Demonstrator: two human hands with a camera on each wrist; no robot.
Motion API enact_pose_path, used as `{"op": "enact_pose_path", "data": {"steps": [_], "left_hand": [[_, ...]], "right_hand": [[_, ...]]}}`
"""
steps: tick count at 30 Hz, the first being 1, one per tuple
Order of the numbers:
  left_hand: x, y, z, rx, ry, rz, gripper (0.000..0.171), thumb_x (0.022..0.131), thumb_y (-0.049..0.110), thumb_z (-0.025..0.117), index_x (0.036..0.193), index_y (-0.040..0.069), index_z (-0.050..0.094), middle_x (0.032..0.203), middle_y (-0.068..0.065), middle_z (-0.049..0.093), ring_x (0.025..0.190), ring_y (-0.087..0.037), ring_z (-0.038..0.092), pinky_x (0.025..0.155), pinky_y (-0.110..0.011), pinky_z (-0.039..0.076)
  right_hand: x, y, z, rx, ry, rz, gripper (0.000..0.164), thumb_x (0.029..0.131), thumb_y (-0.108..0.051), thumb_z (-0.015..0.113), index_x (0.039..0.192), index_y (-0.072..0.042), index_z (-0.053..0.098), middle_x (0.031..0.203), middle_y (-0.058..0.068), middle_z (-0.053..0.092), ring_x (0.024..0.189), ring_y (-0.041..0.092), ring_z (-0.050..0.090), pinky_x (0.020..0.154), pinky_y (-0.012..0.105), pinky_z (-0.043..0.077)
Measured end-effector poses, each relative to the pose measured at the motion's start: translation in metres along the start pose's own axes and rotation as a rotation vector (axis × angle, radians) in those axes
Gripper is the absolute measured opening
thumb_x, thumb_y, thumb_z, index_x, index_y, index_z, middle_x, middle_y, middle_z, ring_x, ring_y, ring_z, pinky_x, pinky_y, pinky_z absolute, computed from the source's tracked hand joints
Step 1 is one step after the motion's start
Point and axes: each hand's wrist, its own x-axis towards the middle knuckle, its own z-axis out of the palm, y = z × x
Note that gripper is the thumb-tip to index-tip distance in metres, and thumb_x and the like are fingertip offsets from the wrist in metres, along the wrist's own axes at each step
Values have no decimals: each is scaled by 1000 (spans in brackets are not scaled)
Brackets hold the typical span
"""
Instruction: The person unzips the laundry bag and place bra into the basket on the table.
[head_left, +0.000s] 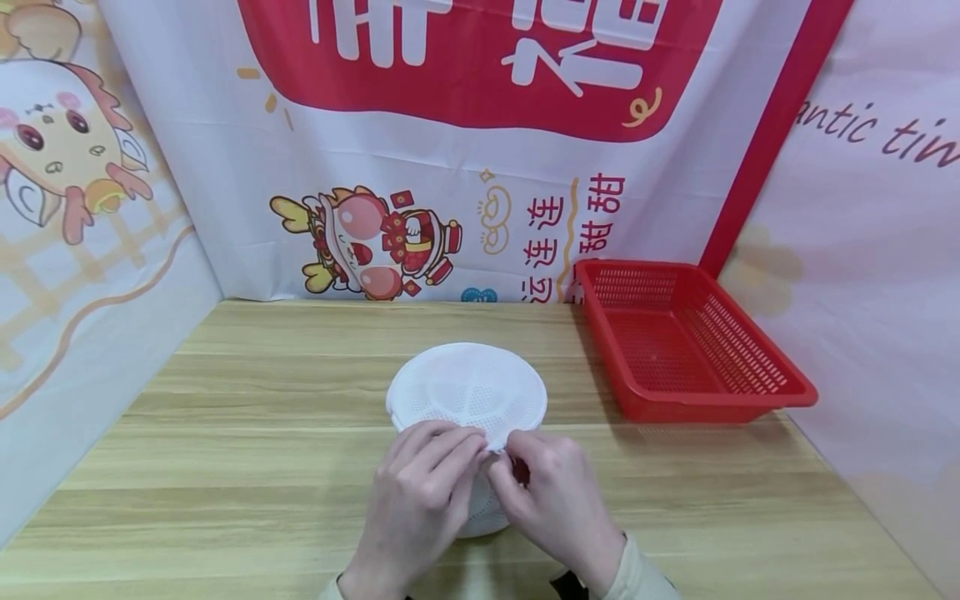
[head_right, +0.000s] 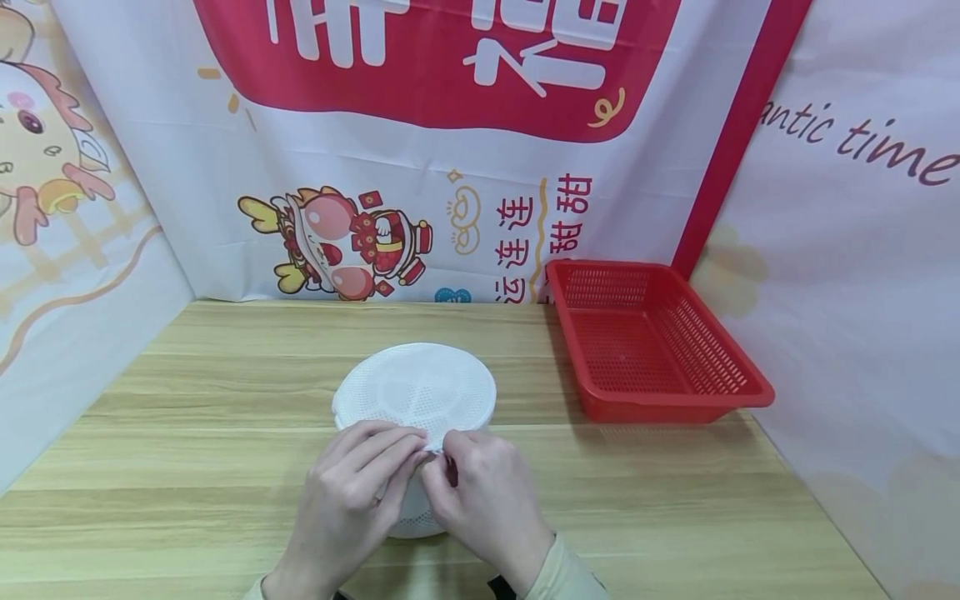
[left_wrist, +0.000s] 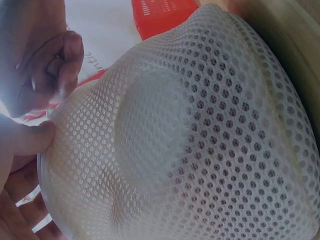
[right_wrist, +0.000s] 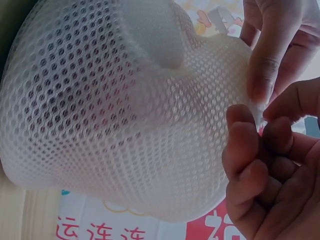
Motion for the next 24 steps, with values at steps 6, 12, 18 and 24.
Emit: {"op": "enact_pose_path", "data": {"steps": [6, 12, 18, 24], "left_hand": [[0, -3, -1, -9, 5, -2, 27, 100, 15, 54, 94, 0, 75, 93, -8, 72, 83, -27, 65, 79, -41, 53], [3, -2, 1, -16, 24, 16, 24, 100, 15, 55, 96, -1, 74, 95, -8, 71, 84, -27, 64, 80, -42, 51], [4, 0, 2, 0, 11, 11, 25, 101, 15, 54, 96, 0, 74, 94, -7, 70, 84, -28, 63, 80, -42, 51], [2, 0, 1, 30, 4, 11, 27, 102, 17, 54, 95, 0, 74, 93, -7, 71, 83, -28, 64, 79, -42, 52]], "right_hand": [[0, -1, -1, -92, -35, 23, 30, 73, -6, 63, 61, -24, 42, 56, -16, 35, 49, -4, 30, 42, 10, 21], [0, 0, 0, -88, -42, -7, 28, 75, -6, 63, 62, -22, 44, 58, -16, 35, 50, -4, 31, 43, 9, 22], [-1, 0, 0, -80, -31, -13, 29, 76, -6, 63, 62, -22, 44, 58, -15, 35, 50, -4, 31, 43, 9, 22], [-1, -1, 0, -74, -18, -4, 31, 75, -6, 63, 61, -23, 41, 58, -16, 34, 50, -4, 30, 43, 10, 20]]}}
